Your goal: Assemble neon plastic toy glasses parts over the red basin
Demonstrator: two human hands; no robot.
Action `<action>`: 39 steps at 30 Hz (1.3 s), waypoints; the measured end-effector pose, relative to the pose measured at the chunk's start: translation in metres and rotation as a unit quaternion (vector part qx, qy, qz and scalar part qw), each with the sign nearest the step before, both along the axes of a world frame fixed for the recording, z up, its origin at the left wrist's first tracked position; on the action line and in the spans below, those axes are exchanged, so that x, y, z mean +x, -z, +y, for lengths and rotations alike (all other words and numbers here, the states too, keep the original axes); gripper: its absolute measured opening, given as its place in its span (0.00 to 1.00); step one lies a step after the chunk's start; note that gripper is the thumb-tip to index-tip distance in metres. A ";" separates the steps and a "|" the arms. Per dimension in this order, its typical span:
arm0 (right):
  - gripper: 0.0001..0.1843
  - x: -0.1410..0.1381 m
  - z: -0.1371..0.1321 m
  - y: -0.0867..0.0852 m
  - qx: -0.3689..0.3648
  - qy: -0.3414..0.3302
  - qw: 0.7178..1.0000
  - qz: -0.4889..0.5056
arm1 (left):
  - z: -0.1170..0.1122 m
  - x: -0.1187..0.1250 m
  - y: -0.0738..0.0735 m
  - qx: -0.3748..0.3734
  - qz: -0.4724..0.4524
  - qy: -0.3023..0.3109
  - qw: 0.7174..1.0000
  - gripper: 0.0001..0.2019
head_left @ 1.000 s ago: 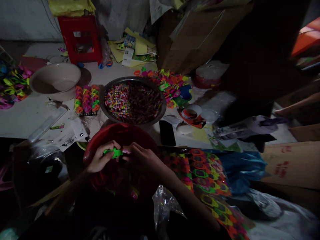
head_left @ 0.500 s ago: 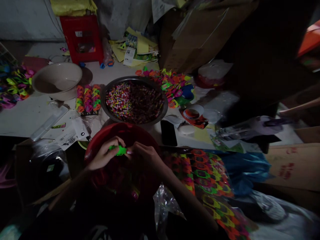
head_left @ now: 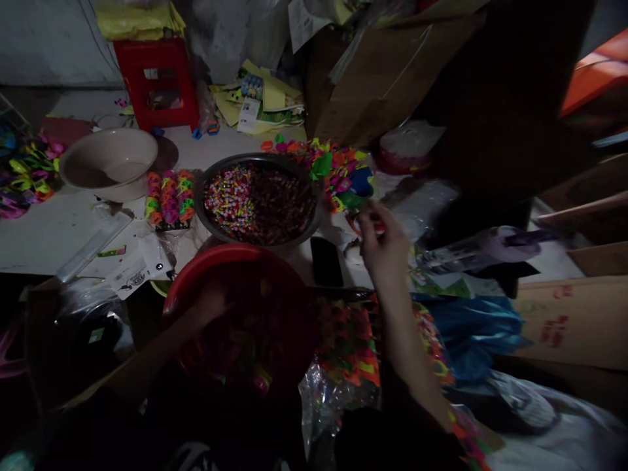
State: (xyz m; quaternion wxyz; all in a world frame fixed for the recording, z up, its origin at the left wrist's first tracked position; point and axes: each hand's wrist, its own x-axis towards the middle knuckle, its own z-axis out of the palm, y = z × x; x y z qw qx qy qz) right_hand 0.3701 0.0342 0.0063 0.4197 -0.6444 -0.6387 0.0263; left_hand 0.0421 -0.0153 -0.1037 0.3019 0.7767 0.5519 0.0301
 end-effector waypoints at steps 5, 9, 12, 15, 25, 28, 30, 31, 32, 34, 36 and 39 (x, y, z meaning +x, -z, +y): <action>0.16 -0.037 -0.021 0.023 -0.170 -0.150 0.972 0.060 | -0.001 0.012 0.011 0.000 -0.011 0.000 1.000 0.22; 0.17 -0.067 -0.042 0.038 -0.280 -0.291 0.906 0.124 | -0.004 0.015 0.004 -0.014 -0.021 -0.045 0.999 0.28; 0.18 -0.084 -0.054 0.043 -0.314 -0.347 0.872 0.142 | -0.008 0.016 -0.013 -0.023 -0.062 -0.077 0.995 0.26; 0.19 -0.097 -0.061 0.043 -0.301 -0.363 0.868 0.156 | -0.012 0.016 -0.036 -0.012 -0.190 -0.080 0.979 0.19; 0.12 -0.107 -0.065 0.033 -0.215 -0.330 0.905 0.163 | -0.016 0.017 -0.077 -0.022 -0.385 -0.063 0.921 0.24; 0.11 -0.109 -0.067 0.028 -0.151 -0.340 0.916 0.150 | -0.017 0.015 -0.077 -0.001 -0.393 -0.034 0.919 0.24; 0.11 -0.110 -0.069 0.025 -0.119 -0.351 0.918 0.144 | -0.016 0.015 -0.076 0.016 -0.402 -0.032 0.915 0.24; 0.12 -0.111 -0.070 0.023 -0.114 -0.356 0.917 0.143 | -0.017 0.015 -0.076 0.023 -0.416 -0.035 0.908 0.25; 0.13 -0.112 -0.071 0.022 -0.115 -0.358 0.915 0.144 | -0.017 0.015 -0.075 0.031 -0.433 -0.040 0.900 0.25; 0.14 -0.115 -0.073 0.019 -0.125 -0.357 0.913 0.153 | -0.018 0.015 -0.075 0.055 -0.451 -0.053 0.889 0.22; 0.15 -0.117 -0.075 0.016 -0.133 -0.350 0.913 0.164 | -0.019 0.014 -0.075 0.102 -0.436 -0.064 0.892 0.15; 0.14 -0.120 -0.077 0.013 -0.143 -0.341 0.913 0.175 | -0.022 0.010 -0.077 0.201 -0.371 -0.059 0.905 0.06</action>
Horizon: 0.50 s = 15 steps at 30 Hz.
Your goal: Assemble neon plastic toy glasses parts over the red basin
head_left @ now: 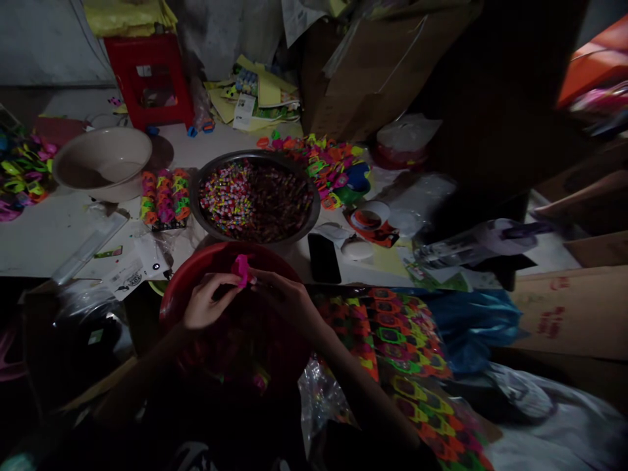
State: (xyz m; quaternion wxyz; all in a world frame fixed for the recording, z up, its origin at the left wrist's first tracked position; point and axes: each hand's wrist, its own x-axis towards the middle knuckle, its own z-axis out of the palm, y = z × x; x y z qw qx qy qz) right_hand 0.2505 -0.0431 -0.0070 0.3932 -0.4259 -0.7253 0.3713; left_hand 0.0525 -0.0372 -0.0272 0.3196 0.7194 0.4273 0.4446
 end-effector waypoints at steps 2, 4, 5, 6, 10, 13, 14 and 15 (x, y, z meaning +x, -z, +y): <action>0.14 -0.002 -0.001 0.000 -0.002 0.002 1.000 0.005 | -0.001 -0.002 0.000 0.053 0.042 -0.027 0.997 0.04; 0.14 -0.005 -0.002 0.001 0.006 0.007 1.000 0.010 | -0.002 -0.004 0.000 0.083 0.066 -0.047 0.993 0.04; 0.13 -0.006 -0.002 0.002 0.011 0.013 1.000 0.010 | -0.001 -0.004 0.001 0.089 0.064 -0.050 0.993 0.05; 0.12 -0.007 -0.002 0.002 0.016 0.019 1.000 0.008 | -0.001 -0.004 0.002 0.091 0.053 -0.048 0.993 0.07; 0.07 -0.009 -0.002 0.002 0.054 0.020 0.998 -0.006 | -0.001 -0.004 0.003 0.077 -0.009 -0.022 0.997 0.09; 0.07 -0.009 -0.001 -0.003 0.092 0.004 0.996 -0.014 | -0.002 -0.003 0.000 0.059 0.001 -0.024 0.998 0.08; 0.07 -0.009 -0.001 -0.004 0.098 0.001 0.995 -0.018 | -0.003 -0.003 -0.001 0.054 0.007 -0.026 0.998 0.09; 0.07 -0.008 -0.001 -0.005 0.100 0.002 0.995 -0.022 | -0.003 -0.002 -0.002 0.051 0.013 -0.028 0.998 0.09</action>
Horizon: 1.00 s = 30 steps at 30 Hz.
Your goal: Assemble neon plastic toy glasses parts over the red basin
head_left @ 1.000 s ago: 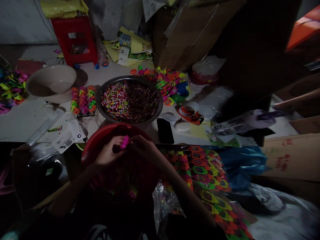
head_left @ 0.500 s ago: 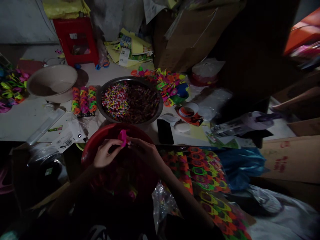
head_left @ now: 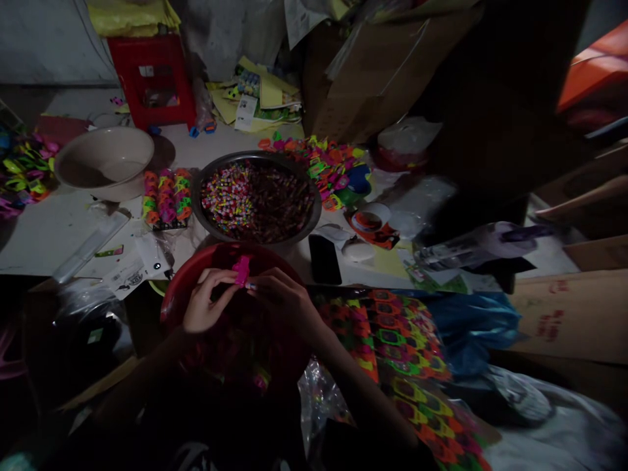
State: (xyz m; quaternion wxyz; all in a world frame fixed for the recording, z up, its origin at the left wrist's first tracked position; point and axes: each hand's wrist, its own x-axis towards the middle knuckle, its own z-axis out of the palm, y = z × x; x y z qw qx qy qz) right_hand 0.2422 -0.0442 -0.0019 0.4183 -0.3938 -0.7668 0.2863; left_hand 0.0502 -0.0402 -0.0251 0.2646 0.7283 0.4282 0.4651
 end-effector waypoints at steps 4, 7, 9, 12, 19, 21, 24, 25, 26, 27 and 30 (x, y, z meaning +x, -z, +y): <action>0.07 0.000 0.000 0.000 -0.007 -0.010 1.000 -0.009 | -0.001 0.001 -0.001 -0.001 0.008 -0.004 1.000 0.10; 0.07 0.000 -0.001 0.002 -0.015 -0.023 0.999 -0.017 | -0.001 0.001 -0.002 -0.008 0.010 -0.008 1.000 0.09; 0.07 0.000 -0.001 0.003 -0.016 -0.027 0.999 -0.017 | -0.001 0.001 -0.003 -0.012 0.019 -0.010 1.000 0.08; 0.09 0.001 -0.002 0.005 -0.021 -0.039 0.999 -0.012 | -0.001 0.000 -0.005 -0.006 0.037 -0.009 0.999 0.08; 0.11 0.002 -0.002 0.004 -0.009 -0.029 0.999 -0.033 | 0.001 0.002 -0.006 0.014 0.074 -0.022 0.997 0.07; 0.11 0.002 -0.001 0.002 -0.007 -0.028 0.999 -0.038 | 0.000 0.002 -0.007 0.023 0.087 -0.023 0.996 0.07; 0.11 0.004 0.000 0.001 -0.012 -0.036 0.999 -0.033 | -0.001 0.000 -0.012 0.037 0.134 -0.006 0.990 0.09; 0.11 0.004 0.000 0.001 -0.017 -0.041 0.999 -0.028 | -0.001 -0.002 -0.014 0.043 0.157 0.004 0.987 0.09; 0.12 0.005 0.001 0.000 -0.023 -0.048 0.998 -0.024 | -0.001 -0.003 -0.017 0.050 0.181 0.014 0.982 0.10; 0.12 0.005 0.001 0.001 -0.031 -0.057 0.998 -0.020 | -0.001 -0.004 -0.019 0.060 0.206 0.023 0.976 0.10; 0.11 0.005 0.002 0.003 -0.051 -0.084 0.995 -0.023 | 0.000 -0.006 -0.025 0.095 0.276 0.045 0.956 0.11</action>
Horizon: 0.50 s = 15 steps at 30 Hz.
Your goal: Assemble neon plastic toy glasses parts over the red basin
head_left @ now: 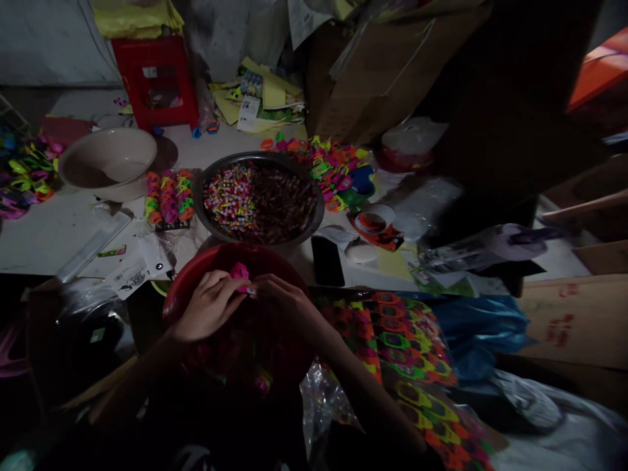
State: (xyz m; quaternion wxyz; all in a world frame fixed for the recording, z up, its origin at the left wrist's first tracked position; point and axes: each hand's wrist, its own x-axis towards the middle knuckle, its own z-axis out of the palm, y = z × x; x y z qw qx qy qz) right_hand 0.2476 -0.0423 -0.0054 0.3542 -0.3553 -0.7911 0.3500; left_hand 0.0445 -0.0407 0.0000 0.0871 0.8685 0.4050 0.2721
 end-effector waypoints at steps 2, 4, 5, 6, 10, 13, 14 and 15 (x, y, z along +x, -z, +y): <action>0.11 -0.002 0.000 0.003 -0.013 -0.009 1.000 0.003 | 0.001 0.001 -0.001 0.018 0.035 0.014 0.999 0.12; 0.10 -0.004 -0.001 0.007 -0.024 -0.005 1.000 0.018 | 0.002 0.002 0.000 0.030 0.047 0.016 0.998 0.12; 0.11 -0.006 -0.001 0.008 -0.028 -0.001 0.999 0.029 | 0.002 0.002 0.001 0.034 0.046 0.013 0.998 0.12; 0.11 -0.007 -0.002 0.009 -0.031 0.002 0.999 0.039 | 0.003 0.003 0.002 0.036 0.045 0.009 0.998 0.12; 0.12 -0.011 -0.002 0.011 -0.038 0.005 0.998 0.040 | 0.004 0.001 0.008 0.031 0.057 0.006 0.998 0.12; 0.12 -0.012 0.001 0.014 0.013 0.010 1.000 0.006 | 0.004 -0.002 0.010 -0.006 0.062 0.005 0.998 0.12; 0.11 -0.012 0.002 0.015 0.033 0.014 0.999 -0.001 | 0.005 -0.004 0.010 -0.026 0.064 0.006 0.998 0.12; 0.10 -0.012 0.002 0.016 0.051 0.015 0.999 -0.003 | 0.005 -0.005 0.011 -0.047 0.064 0.009 0.997 0.12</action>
